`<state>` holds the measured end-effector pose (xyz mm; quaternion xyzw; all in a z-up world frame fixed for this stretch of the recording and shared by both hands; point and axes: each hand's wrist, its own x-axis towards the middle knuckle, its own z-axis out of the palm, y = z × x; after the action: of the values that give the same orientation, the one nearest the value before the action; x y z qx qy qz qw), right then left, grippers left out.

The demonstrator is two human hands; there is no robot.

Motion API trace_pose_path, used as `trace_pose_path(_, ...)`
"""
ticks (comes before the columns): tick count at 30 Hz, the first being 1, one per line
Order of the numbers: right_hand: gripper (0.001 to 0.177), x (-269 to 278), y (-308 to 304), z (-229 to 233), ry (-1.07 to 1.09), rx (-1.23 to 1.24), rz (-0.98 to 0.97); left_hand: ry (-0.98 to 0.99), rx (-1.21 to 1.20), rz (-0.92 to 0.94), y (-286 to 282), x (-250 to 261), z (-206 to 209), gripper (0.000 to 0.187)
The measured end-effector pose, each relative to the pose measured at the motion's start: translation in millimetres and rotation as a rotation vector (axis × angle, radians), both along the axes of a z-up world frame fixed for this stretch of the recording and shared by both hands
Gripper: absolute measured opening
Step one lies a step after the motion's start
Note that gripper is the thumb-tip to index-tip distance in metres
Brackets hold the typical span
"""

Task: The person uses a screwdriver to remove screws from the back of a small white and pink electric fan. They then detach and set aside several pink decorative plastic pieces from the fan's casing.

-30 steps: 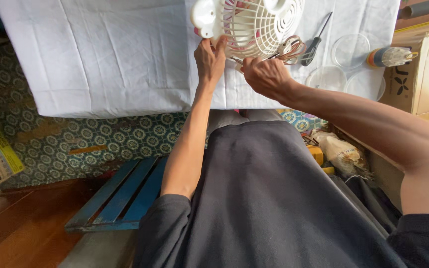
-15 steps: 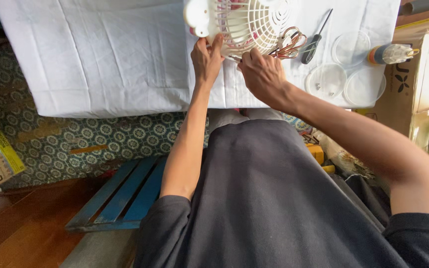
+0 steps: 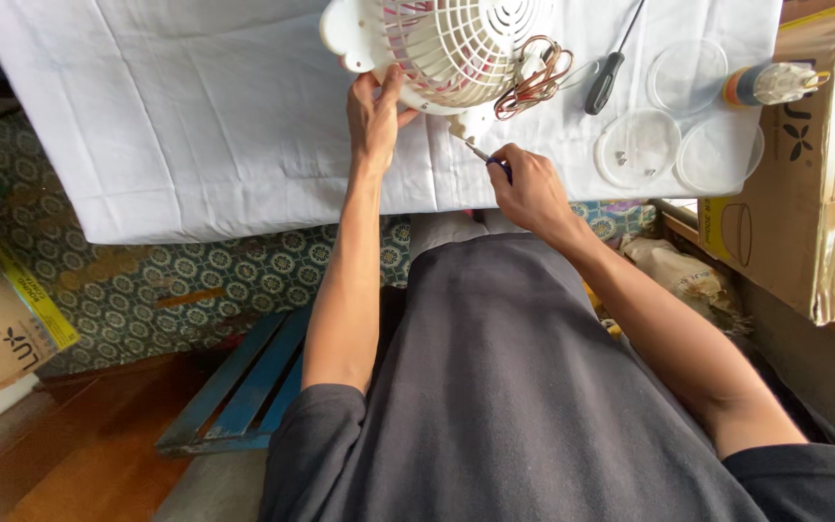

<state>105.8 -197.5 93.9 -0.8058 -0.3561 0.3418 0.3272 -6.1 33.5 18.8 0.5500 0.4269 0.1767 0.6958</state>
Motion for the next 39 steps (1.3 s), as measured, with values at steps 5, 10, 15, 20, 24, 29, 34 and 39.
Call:
trace_pose_path(5,0.026,5,-24,-38,0.115,-0.144,-0.195,-0.021,-0.032,-0.032,3,-2,5,0.041)
trace_pose_path(10,0.025,22,-41,-66,0.124,-0.12,-0.366,-0.035,-0.037,-0.035,1,-4,9,0.041)
trace_pose_path(15,0.021,57,-47,-82,-0.182,-0.002,-0.37,-0.025,-0.038,-0.037,-2,-7,10,0.042)
trace_pose_path(20,0.024,93,-30,-88,-0.105,-0.195,-0.448,-0.015,-0.043,-0.034,-4,-9,10,0.042)
trace_pose_path(24,0.025,116,-15,-101,-0.269,-0.238,-0.442,-0.029,-0.043,-0.041,-4,-10,9,0.042)
trace_pose_path(29,0.026,131,-7,-125,-0.524,-0.234,-0.32,-0.05,-0.09,-0.026,-2,-10,7,0.041)
trace_pose_path(34,0.027,136,-2,-136,-0.507,-0.285,-0.277,-0.029,-0.141,-0.06,11,-12,3,0.04)
trace_pose_path(39,0.03,134,-2,-133,-0.49,-0.282,-0.272,-0.023,-0.263,-0.071,30,-14,-8,0.039)
